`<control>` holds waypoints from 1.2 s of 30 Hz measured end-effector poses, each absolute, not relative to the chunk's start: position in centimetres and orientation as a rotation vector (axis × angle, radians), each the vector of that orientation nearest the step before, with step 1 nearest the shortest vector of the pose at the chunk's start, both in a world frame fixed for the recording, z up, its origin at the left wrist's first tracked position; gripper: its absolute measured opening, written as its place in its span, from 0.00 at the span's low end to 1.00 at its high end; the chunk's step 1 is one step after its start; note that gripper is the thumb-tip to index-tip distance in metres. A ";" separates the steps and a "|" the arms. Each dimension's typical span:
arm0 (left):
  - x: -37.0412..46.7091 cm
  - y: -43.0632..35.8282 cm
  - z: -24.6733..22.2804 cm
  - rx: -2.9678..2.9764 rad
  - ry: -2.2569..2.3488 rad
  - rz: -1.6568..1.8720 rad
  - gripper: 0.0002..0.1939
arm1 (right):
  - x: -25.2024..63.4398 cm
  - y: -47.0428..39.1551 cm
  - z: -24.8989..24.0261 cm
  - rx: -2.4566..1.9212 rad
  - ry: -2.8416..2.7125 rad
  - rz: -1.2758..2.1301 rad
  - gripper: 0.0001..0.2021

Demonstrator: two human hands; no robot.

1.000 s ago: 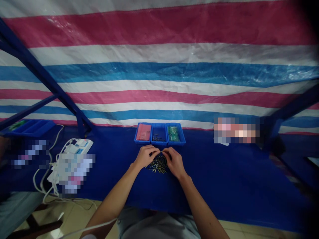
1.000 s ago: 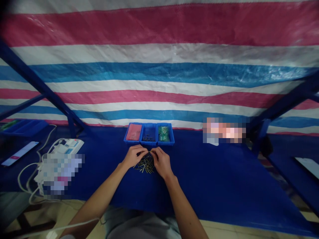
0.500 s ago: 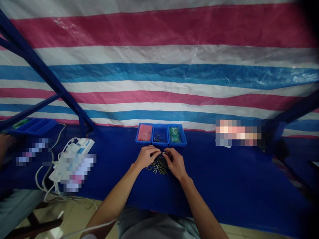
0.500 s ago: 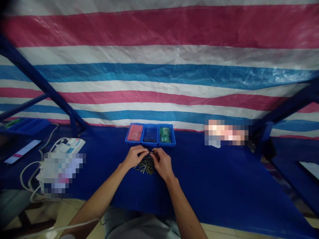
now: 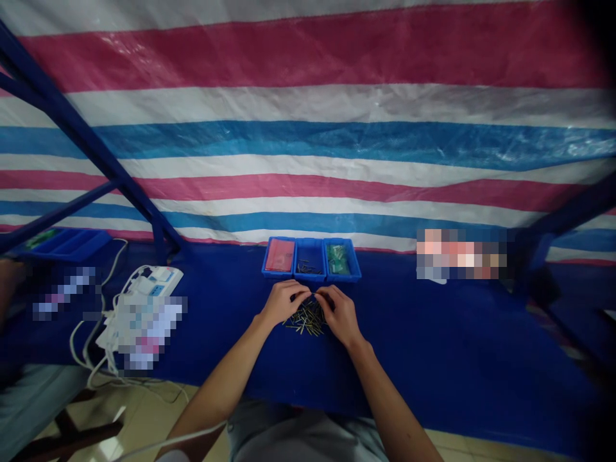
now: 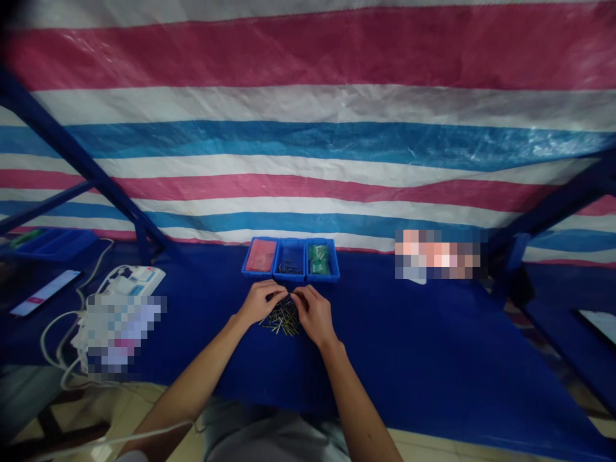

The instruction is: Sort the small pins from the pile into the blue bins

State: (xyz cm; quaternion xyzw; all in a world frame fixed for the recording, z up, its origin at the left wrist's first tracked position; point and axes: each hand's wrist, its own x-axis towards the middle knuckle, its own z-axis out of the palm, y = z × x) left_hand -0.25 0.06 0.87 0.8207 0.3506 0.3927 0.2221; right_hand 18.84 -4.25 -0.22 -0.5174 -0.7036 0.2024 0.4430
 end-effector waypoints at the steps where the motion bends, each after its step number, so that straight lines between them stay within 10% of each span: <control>1: -0.3 0.1 0.9 2.264 0.972 1.087 0.11 | 18.8 -4.2 -0.3 -1.282 -1.743 0.500 0.10; 36: -0.3 0.1 0.9 2.252 1.017 1.031 0.12 | 18.8 -4.1 -0.3 -1.240 -1.745 0.577 0.09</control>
